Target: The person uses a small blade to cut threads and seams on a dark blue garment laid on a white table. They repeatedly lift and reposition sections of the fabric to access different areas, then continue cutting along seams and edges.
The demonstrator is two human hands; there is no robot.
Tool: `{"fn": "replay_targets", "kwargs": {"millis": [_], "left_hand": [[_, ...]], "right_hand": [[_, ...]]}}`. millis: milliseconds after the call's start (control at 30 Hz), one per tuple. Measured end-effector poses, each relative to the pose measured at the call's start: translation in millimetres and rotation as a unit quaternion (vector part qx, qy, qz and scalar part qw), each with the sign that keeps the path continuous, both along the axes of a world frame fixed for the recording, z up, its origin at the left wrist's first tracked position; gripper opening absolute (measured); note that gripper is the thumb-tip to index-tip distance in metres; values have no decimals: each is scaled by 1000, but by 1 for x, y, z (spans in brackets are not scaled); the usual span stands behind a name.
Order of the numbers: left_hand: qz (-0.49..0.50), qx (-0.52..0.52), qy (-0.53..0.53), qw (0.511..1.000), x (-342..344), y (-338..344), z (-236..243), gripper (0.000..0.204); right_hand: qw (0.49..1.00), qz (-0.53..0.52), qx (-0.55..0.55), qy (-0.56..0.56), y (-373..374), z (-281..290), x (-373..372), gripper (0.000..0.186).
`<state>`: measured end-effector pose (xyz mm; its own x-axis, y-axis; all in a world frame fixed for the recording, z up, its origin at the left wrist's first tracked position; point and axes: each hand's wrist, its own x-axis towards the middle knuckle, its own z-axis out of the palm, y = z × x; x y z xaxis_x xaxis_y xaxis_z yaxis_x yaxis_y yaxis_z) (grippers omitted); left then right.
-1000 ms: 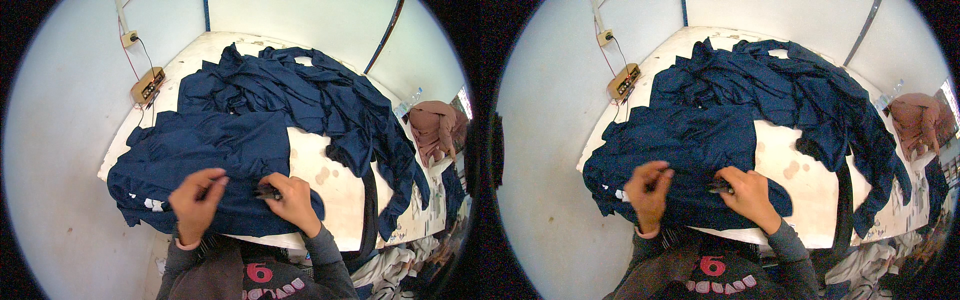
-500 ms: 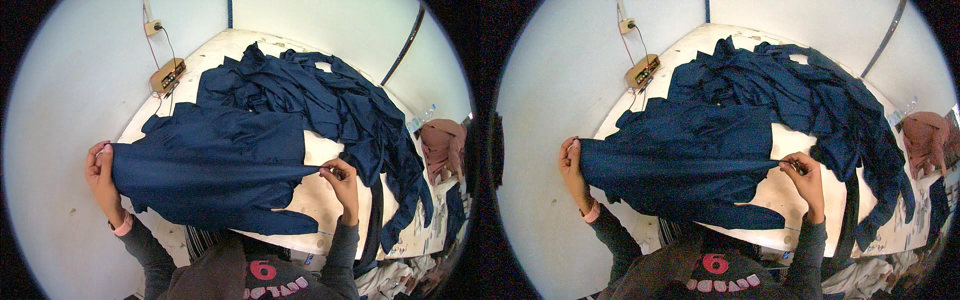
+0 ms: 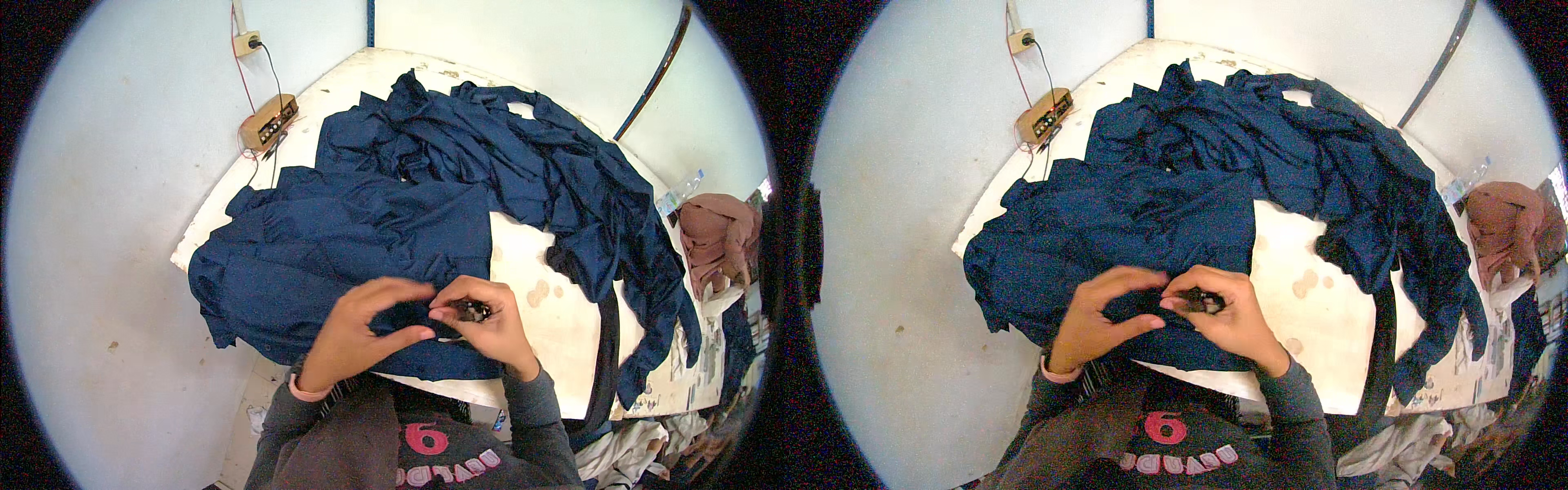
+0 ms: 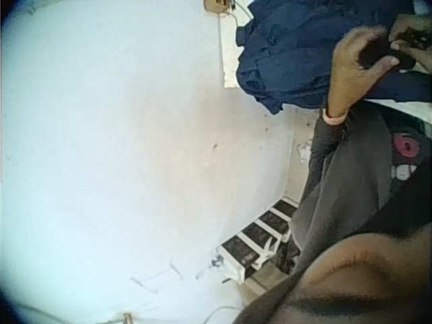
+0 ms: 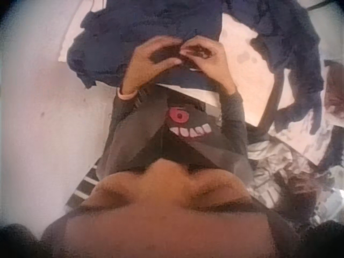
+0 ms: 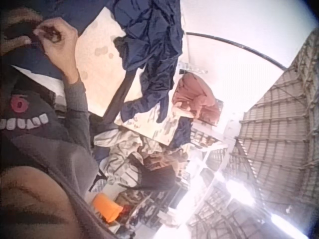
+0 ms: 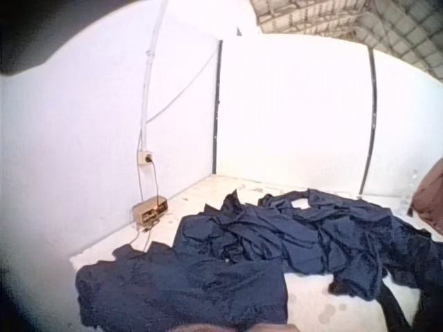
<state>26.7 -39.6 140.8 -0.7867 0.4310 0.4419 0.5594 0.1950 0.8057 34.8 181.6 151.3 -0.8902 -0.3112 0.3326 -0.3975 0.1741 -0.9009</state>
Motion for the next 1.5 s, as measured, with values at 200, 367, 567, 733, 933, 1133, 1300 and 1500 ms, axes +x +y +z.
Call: {"fn": "replay_targets", "kwargs": {"millis": [200, 367, 567, 733, 933, 1133, 1300, 1500], "left_hand": [[-4, 160, -270, 949, 3, 1, -26, 19], [-25, 208, -336, 918, 3, 0, -24, 18], [-35, 184, -341, 921, 5, -1, -27, 19], [-32, 182, -333, 924, 3, 0, -29, 17], [31, 154, -302, 940, 5, -2, -31, 14], [155, 215, -177, 948, 0, -29, 0, 10], [394, 255, -43, 882, -17, -120, 11, 11], [530, 54, -54, 845, -34, -184, 4, 27]], "right_hand": [[990, -127, -11, 63, -1, -12, 3, 17], [998, -63, 17, -7, 3, -11, 9, 24], [998, -33, 57, 22, -1, -11, 5, 22], [990, -63, 98, 80, -2, -11, 5, 17], [992, -47, 88, 81, -6, -22, -2, 23], [994, 46, 97, 2, -9, -34, -12, 30], [982, 26, 179, -62, 6, -56, -22, 22], [979, -69, 192, 23, 16, -75, -32, 26]]}}
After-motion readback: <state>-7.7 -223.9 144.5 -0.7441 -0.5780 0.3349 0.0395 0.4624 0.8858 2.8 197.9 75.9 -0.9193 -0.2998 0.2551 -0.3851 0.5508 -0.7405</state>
